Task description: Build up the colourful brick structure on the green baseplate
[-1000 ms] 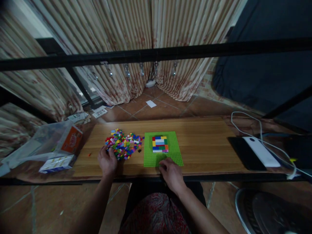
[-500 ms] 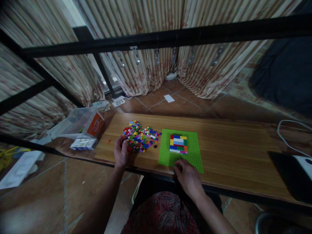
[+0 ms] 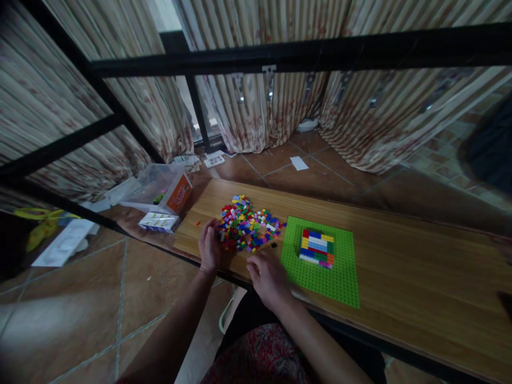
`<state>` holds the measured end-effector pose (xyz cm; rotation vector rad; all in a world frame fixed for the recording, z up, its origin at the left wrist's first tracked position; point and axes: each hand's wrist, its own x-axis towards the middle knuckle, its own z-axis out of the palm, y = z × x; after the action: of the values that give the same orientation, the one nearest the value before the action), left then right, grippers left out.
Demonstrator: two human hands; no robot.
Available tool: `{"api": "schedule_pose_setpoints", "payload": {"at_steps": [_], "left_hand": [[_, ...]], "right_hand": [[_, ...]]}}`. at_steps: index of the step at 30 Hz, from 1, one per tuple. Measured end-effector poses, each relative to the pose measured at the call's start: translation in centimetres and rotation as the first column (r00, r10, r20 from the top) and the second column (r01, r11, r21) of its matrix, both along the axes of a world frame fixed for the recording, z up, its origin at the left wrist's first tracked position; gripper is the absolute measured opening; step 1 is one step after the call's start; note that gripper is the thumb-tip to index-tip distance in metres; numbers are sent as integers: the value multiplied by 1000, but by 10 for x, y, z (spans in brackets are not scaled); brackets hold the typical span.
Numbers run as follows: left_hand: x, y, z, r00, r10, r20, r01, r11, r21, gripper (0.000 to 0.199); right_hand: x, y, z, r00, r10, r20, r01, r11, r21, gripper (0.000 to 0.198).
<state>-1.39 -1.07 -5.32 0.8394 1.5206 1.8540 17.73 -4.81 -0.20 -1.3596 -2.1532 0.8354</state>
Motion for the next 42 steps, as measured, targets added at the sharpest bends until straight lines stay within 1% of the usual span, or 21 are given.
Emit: {"api": "schedule_pose_setpoints", "payload": {"at_steps": [4, 6, 9, 12, 14, 17, 21, 24, 30, 35, 38, 42], "left_hand": [[3, 0, 3, 993, 19, 113, -24, 999, 41, 47], [4, -1, 6, 988, 34, 151, -40, 998, 41, 47], [5, -1, 8, 987, 41, 156, -48, 998, 40, 47], [5, -2, 8, 988, 30, 148, -38, 998, 49, 46], [4, -2, 7, 990, 24, 139, -32, 998, 59, 45], [3, -3, 6, 993, 12, 121, -21, 997, 72, 43], [4, -3, 7, 986, -1, 168, -13, 997, 81, 42], [5, -3, 8, 985, -21, 173, 8, 997, 75, 43], [4, -4, 9, 987, -66, 149, 54, 995, 80, 43], [2, -3, 9, 987, -71, 145, 64, 996, 55, 46], [3, -2, 9, 977, -71, 199, 59, 996, 64, 45], [4, -2, 9, 967, -93, 238, 73, 993, 91, 43]], "right_hand": [[-38, 3, 9, 984, 159, 77, -159, 987, -1, 20], [-53, 4, 12, 962, 222, 161, -225, 974, 3, 19], [-66, 8, 11, 915, 272, 298, -286, 958, 4, 18], [-69, 16, 9, 880, 248, 404, -281, 960, 22, 20], [-66, 22, 8, 870, 215, 444, -262, 964, 48, 21], [-57, 28, 9, 879, 159, 449, -213, 974, 72, 24], [-44, 33, 6, 897, 63, 438, -116, 989, 96, 26], [-42, 33, 6, 903, 7, 430, -65, 991, 120, 25], [-65, 31, 13, 908, 23, 418, -98, 982, 159, 21], [-82, 37, 11, 901, 52, 431, -132, 979, 158, 19], [-79, 40, 10, 894, 37, 446, -130, 975, 180, 16], [-63, 41, 11, 883, 18, 469, -132, 968, 212, 18]]}}
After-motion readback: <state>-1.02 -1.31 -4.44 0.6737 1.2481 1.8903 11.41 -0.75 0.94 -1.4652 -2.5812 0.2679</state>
